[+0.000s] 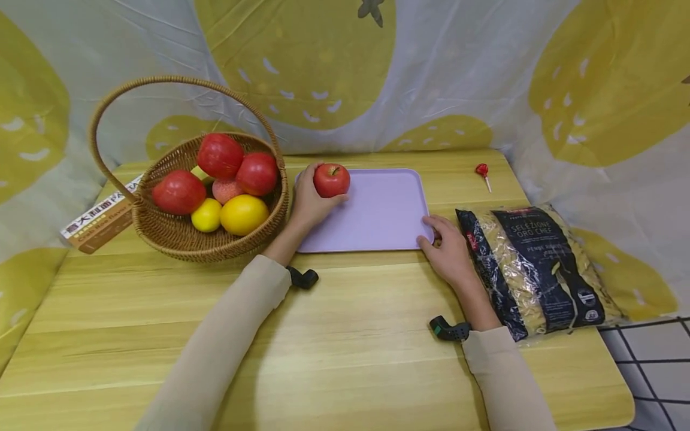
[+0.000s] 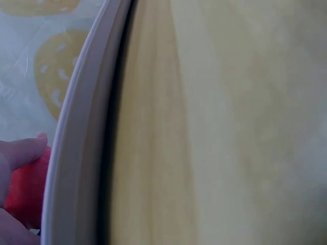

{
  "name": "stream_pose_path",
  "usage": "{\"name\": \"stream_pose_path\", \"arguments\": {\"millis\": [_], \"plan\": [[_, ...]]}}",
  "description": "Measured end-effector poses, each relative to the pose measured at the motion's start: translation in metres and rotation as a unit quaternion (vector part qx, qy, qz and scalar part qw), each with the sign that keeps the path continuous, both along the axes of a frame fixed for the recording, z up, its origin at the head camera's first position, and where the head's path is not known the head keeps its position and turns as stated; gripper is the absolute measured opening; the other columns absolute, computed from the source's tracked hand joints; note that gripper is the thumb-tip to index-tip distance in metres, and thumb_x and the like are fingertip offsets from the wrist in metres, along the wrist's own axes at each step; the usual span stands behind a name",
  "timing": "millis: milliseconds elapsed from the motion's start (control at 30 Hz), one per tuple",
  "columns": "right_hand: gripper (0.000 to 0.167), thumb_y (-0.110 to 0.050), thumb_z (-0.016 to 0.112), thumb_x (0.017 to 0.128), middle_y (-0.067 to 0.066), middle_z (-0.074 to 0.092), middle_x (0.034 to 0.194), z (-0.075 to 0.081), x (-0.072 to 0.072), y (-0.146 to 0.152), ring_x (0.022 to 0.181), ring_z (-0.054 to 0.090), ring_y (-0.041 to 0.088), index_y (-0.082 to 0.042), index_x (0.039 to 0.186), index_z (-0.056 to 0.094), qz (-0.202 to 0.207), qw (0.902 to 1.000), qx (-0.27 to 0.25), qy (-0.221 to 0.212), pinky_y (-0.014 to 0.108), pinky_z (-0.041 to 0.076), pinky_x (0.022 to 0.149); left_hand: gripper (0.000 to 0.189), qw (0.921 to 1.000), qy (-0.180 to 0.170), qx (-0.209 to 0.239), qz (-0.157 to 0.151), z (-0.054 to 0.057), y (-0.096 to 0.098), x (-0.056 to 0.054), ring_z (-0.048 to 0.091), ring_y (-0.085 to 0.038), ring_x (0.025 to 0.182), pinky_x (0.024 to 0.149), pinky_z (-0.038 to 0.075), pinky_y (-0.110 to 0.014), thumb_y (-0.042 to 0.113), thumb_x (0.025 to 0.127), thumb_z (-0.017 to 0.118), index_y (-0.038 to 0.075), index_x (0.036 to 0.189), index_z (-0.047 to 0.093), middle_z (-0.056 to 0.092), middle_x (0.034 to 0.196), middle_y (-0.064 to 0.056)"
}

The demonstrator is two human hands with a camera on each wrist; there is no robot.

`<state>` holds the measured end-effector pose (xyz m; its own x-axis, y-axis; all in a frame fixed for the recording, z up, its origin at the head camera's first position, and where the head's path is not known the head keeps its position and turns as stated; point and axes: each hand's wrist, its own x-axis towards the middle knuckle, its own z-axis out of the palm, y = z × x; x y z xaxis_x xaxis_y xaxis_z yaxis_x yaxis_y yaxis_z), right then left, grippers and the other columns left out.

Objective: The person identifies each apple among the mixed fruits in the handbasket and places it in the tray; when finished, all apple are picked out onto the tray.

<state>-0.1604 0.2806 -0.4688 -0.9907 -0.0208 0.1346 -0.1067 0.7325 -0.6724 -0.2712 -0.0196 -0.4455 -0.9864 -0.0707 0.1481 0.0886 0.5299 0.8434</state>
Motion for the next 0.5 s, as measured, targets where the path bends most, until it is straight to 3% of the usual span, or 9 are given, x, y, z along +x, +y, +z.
{"name": "stream_pose_path", "arguments": {"millis": [267,500], "plan": [[0.048,-0.014,0.067,0.098,0.020,0.054,0.148,-0.0032,-0.0009,0.0000,0.100,0.052,0.025,-0.002,0.143,0.059,-0.001,1.0000,-0.004,-0.004,0.018,0.037,0.078,0.089,0.9997,0.013,0.004,-0.020,-0.0085,-0.0056,-0.0089,0.051,-0.029,0.136,0.115,0.043,-0.047,0.028,0.074,0.092,0.013,0.149,0.048,0.055,0.147,-0.009],[0.048,-0.014,0.067,0.097,0.021,0.054,0.148,-0.0018,-0.0008,0.0015,0.100,0.053,0.026,-0.002,0.143,0.059,0.000,1.0000,-0.003,0.002,0.020,0.037,0.079,0.101,0.9990,-0.012,-0.014,-0.041,-0.0029,-0.0043,-0.0054,0.047,-0.029,0.140,0.118,0.042,-0.047,0.036,0.076,0.091,0.015,0.157,0.035,0.048,0.154,-0.010]]}}
